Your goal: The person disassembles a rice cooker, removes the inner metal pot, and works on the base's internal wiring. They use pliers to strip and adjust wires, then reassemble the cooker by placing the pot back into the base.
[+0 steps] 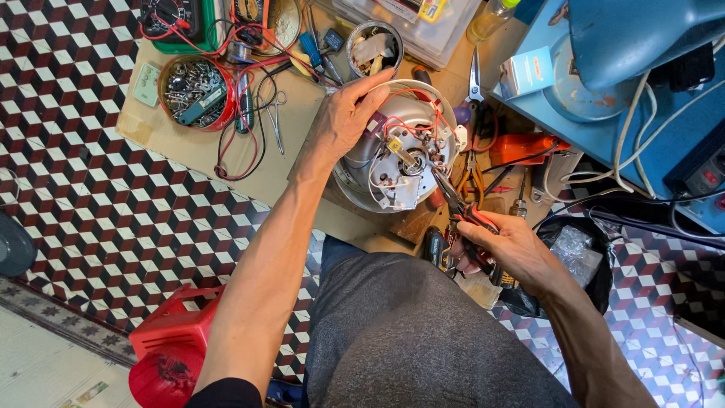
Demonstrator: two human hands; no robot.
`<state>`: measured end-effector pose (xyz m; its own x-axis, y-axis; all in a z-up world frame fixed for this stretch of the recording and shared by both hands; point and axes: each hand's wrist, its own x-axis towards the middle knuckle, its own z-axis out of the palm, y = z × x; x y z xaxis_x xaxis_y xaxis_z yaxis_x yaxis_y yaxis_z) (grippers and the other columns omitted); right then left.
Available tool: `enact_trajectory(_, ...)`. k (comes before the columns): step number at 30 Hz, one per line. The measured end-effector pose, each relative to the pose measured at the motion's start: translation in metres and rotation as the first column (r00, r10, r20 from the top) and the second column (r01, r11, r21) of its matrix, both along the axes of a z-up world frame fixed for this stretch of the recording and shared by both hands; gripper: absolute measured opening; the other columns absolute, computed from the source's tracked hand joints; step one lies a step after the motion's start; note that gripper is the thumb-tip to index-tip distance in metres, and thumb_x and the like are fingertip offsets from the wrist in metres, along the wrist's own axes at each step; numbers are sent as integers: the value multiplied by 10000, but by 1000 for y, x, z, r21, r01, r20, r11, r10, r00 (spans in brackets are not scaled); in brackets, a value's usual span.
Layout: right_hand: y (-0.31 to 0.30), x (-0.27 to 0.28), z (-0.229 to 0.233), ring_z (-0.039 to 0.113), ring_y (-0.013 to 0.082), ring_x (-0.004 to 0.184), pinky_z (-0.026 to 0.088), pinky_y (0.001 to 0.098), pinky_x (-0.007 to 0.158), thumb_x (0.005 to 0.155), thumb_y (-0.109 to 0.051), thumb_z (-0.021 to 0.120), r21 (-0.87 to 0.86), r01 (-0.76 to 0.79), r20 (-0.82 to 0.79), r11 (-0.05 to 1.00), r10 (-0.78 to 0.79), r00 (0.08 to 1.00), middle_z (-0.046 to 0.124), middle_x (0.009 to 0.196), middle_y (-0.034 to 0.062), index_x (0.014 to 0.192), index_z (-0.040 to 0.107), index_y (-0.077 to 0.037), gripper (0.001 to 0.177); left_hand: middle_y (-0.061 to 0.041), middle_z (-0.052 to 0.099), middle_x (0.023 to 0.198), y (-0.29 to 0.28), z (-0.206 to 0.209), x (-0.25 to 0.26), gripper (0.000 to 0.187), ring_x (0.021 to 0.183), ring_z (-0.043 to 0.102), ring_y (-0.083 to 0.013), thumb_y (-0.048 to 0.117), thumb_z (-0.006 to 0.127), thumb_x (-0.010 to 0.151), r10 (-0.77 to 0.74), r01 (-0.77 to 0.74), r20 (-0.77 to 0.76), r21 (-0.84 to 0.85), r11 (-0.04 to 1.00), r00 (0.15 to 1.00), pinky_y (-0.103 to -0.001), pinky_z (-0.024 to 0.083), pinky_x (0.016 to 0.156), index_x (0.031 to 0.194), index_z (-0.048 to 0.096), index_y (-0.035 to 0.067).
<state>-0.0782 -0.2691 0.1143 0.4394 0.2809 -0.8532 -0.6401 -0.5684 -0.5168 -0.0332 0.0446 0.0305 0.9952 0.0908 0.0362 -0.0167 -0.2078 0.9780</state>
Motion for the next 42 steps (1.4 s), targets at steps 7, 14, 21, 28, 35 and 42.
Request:
enact_trajectory(7, 5, 9, -1, 675, 166, 639, 579, 321, 589, 996, -286, 578, 61, 4, 8, 998, -5, 1000, 707, 792, 91, 1028, 691, 22, 329, -104, 741, 1274, -1, -5, -5, 405, 1098, 712, -139, 274, 599, 1058, -4, -4, -60, -135, 991, 998, -284, 561, 966, 1403, 631, 64)
enact_trajectory(14, 14, 23, -6, 669, 151, 599, 583, 318, 567, 1002, -275, 561, 14, -99, -14, 995, 99, 995, 711, 747, 91, 1087, 673, -3, 306, -102, 743, 1272, -2, -1, -6, 398, 1083, 724, -138, 257, 601, 1044, 25, -33, -85, -87, 996, 996, -284, 565, 945, 1392, 635, 67)
enact_trajectory(21, 16, 34, -2, 673, 148, 597, 574, 306, 567, 1005, -286, 554, 16, -187, 14, 982, 186, 982, 725, 744, 91, 1033, 703, 9, 332, -111, 723, 1322, -2, 7, -11, 382, 1106, 732, -156, 255, 600, 1052, 25, -26, -48, -22, 999, 999, -290, 562, 948, 1390, 639, 81)
enact_trajectory(28, 18, 37, -3, 664, 153, 604, 558, 305, 574, 992, -282, 577, -22, -218, 33, 976, 219, 975, 722, 744, 93, 1029, 727, 5, 326, -98, 711, 1343, -4, 6, -11, 385, 1108, 733, -143, 261, 599, 1045, 47, -52, -88, -63, 997, 995, -281, 567, 956, 1392, 638, 97)
enact_trajectory(35, 18, 39, -4, 679, 178, 599, 578, 318, 575, 993, -287, 570, -86, -199, -9, 976, 199, 980, 734, 734, 101, 1015, 723, 13, 337, -112, 701, 1362, -5, -5, -8, 385, 1142, 719, -161, 241, 603, 1050, 54, -63, -67, -136, 989, 996, -287, 574, 984, 1401, 629, 84)
enact_trajectory(42, 17, 39, -1, 673, 178, 591, 570, 320, 568, 987, -289, 584, -76, -206, 3, 976, 207, 978, 727, 726, 107, 993, 733, 22, 345, -131, 694, 1355, -5, -10, -6, 395, 1144, 710, -163, 236, 601, 1051, 49, -58, -53, -191, 980, 997, -292, 575, 982, 1401, 624, 56)
